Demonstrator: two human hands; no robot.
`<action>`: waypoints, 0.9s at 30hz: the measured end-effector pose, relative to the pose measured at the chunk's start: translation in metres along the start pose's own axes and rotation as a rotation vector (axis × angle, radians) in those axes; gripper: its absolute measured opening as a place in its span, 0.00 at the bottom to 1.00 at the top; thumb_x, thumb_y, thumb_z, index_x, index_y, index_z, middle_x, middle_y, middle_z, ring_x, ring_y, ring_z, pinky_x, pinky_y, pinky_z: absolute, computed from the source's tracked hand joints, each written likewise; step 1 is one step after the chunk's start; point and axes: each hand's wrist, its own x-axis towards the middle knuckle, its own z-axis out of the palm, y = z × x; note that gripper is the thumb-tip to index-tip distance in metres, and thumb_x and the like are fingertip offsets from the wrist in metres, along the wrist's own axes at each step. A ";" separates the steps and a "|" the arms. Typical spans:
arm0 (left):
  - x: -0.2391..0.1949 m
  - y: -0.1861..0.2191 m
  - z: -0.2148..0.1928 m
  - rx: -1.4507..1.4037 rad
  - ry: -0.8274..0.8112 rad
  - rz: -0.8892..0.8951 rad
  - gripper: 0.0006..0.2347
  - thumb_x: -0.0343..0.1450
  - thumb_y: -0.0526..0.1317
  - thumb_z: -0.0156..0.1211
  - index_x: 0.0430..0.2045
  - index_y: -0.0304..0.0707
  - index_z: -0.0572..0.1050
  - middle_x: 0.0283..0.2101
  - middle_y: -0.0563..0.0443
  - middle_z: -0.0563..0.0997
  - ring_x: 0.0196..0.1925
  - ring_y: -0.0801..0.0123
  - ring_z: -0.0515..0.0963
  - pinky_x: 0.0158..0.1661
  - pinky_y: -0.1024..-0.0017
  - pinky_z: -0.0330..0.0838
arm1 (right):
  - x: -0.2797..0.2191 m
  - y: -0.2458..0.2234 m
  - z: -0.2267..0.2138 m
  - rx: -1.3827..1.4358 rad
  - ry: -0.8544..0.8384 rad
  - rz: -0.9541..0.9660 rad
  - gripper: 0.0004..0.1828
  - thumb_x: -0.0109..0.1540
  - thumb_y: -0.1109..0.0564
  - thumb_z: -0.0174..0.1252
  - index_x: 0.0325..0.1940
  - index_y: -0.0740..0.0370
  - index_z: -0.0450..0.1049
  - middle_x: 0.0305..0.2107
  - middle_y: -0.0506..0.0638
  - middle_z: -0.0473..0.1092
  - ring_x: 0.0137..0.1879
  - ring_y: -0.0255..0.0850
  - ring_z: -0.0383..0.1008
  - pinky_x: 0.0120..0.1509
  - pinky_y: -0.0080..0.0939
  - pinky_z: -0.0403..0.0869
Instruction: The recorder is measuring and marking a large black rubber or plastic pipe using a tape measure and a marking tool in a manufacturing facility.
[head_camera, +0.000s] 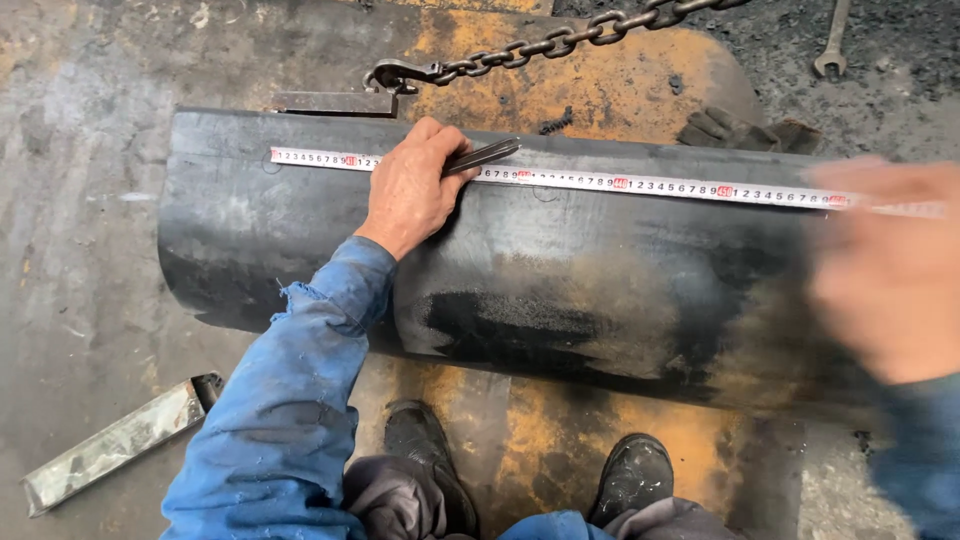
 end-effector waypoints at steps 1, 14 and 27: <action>0.000 0.000 0.000 0.000 0.005 -0.010 0.07 0.69 0.40 0.69 0.36 0.41 0.77 0.40 0.49 0.76 0.42 0.50 0.79 0.37 0.55 0.70 | 0.012 -0.050 0.019 -0.010 -0.001 -0.002 0.06 0.68 0.56 0.59 0.49 0.52 0.76 0.33 0.53 0.71 0.36 0.46 0.73 0.41 0.45 0.71; 0.000 0.000 -0.004 -0.027 0.015 -0.050 0.08 0.68 0.42 0.69 0.35 0.43 0.77 0.39 0.49 0.75 0.41 0.49 0.79 0.36 0.52 0.70 | 0.080 -0.143 0.111 -0.094 -0.233 -0.143 0.22 0.65 0.41 0.58 0.62 0.46 0.77 0.75 0.59 0.49 0.81 0.63 0.40 0.76 0.80 0.44; 0.000 -0.001 -0.013 -0.040 -0.023 -0.022 0.07 0.68 0.38 0.66 0.36 0.43 0.76 0.40 0.46 0.75 0.43 0.45 0.79 0.37 0.50 0.70 | 0.078 -0.155 0.097 -0.028 -0.192 -0.079 0.17 0.62 0.51 0.63 0.54 0.55 0.77 0.64 0.58 0.64 0.72 0.59 0.60 0.71 0.65 0.60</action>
